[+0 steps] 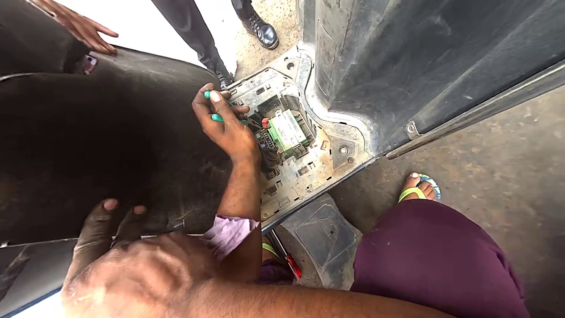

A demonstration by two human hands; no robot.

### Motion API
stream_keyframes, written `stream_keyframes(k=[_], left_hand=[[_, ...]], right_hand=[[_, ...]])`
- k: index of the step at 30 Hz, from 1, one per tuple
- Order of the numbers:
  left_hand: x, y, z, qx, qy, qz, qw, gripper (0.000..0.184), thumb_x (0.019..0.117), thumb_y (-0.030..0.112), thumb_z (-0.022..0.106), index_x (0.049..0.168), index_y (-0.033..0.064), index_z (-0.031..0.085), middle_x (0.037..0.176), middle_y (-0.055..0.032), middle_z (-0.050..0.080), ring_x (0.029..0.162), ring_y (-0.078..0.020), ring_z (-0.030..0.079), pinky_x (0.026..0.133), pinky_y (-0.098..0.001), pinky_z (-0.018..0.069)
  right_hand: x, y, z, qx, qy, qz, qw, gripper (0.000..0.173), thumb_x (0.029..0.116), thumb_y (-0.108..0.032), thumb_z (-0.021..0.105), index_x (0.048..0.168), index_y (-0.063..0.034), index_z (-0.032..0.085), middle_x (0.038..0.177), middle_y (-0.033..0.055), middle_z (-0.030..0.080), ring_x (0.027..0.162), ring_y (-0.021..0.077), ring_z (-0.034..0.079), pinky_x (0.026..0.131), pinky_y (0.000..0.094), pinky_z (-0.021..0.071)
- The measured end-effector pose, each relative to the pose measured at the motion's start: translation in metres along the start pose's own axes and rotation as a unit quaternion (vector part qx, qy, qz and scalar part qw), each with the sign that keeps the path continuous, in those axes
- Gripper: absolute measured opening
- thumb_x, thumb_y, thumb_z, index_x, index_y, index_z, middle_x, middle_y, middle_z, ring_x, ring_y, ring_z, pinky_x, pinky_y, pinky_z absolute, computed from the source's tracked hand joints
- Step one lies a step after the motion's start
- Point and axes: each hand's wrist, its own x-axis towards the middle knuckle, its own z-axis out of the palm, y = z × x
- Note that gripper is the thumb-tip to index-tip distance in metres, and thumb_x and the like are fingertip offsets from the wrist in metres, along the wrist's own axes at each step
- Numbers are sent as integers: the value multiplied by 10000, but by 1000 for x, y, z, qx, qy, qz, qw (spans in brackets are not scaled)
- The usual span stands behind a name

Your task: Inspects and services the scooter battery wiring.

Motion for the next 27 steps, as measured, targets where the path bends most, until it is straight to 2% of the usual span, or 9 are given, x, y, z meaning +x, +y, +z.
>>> stream_keyframes(k=[6,10,12,16,20,23,24,25,27], left_hand=[[0,-9,3,11,-5,-14,1000,252,1123,159,411,1287,-17,486,1022,-103,663,676,-167,675,615,-298,610],[-2,-16,4,19,-5,-17,1000,244,1121,156,408,1272,-16,491,1017,-92,662,673,-157,677,625,-298,616],[-4,-18,4,22,-5,-17,1000,245,1120,154,407,1269,-21,490,1018,-93,660,663,-154,677,620,-301,619],[-6,-18,2,49,-20,-8,999,232,1110,167,449,1263,-6,479,1026,-95,648,670,-162,684,632,-319,637],[-5,-10,1,268,-30,8,963,276,1076,270,556,1258,63,549,938,-16,674,688,-92,711,641,-289,645],[0,5,5,459,-64,10,886,311,1037,340,562,1259,134,632,1050,-57,725,907,-195,708,789,-438,560],[2,5,6,479,-72,21,875,306,1031,357,560,1237,146,644,1064,-56,723,948,-202,702,817,-442,550],[4,1,8,469,-77,28,879,303,1028,350,561,1227,141,650,1075,-58,712,988,-202,681,860,-422,533],[6,-11,10,346,-82,14,934,265,1029,275,575,1211,89,628,1066,-46,673,994,-154,637,882,-342,503]], right_hand=[[0,-3,-8,30,-29,19,999,368,1042,-116,455,1366,-21,601,940,124,727,882,270,721,734,404,580],[-1,-10,-11,-12,-31,54,998,431,1056,-119,409,1460,-96,558,1032,99,731,948,220,709,794,343,555],[0,-10,-6,-5,-18,58,998,440,1054,-126,412,1469,-111,557,1040,96,732,942,219,710,788,345,556],[2,-2,5,16,25,23,999,419,1031,-131,467,1424,-26,570,944,106,733,840,252,721,688,384,581],[3,-4,5,8,22,30,999,435,1034,-133,464,1448,-30,548,921,102,730,822,247,720,682,379,579],[-2,-11,-8,-39,-25,46,998,418,1058,-105,401,1438,-72,570,1077,105,729,964,209,710,815,321,558],[-2,-12,-9,-38,-28,47,998,425,1058,-99,394,1445,-72,567,1093,110,728,975,209,708,822,320,554],[-1,-11,-6,-33,-16,43,998,431,1050,-103,400,1444,-71,572,1083,109,730,959,208,710,807,322,556],[-1,-5,-1,1,2,22,1000,411,1040,-113,437,1415,-33,585,1013,124,738,906,247,722,764,374,576]])
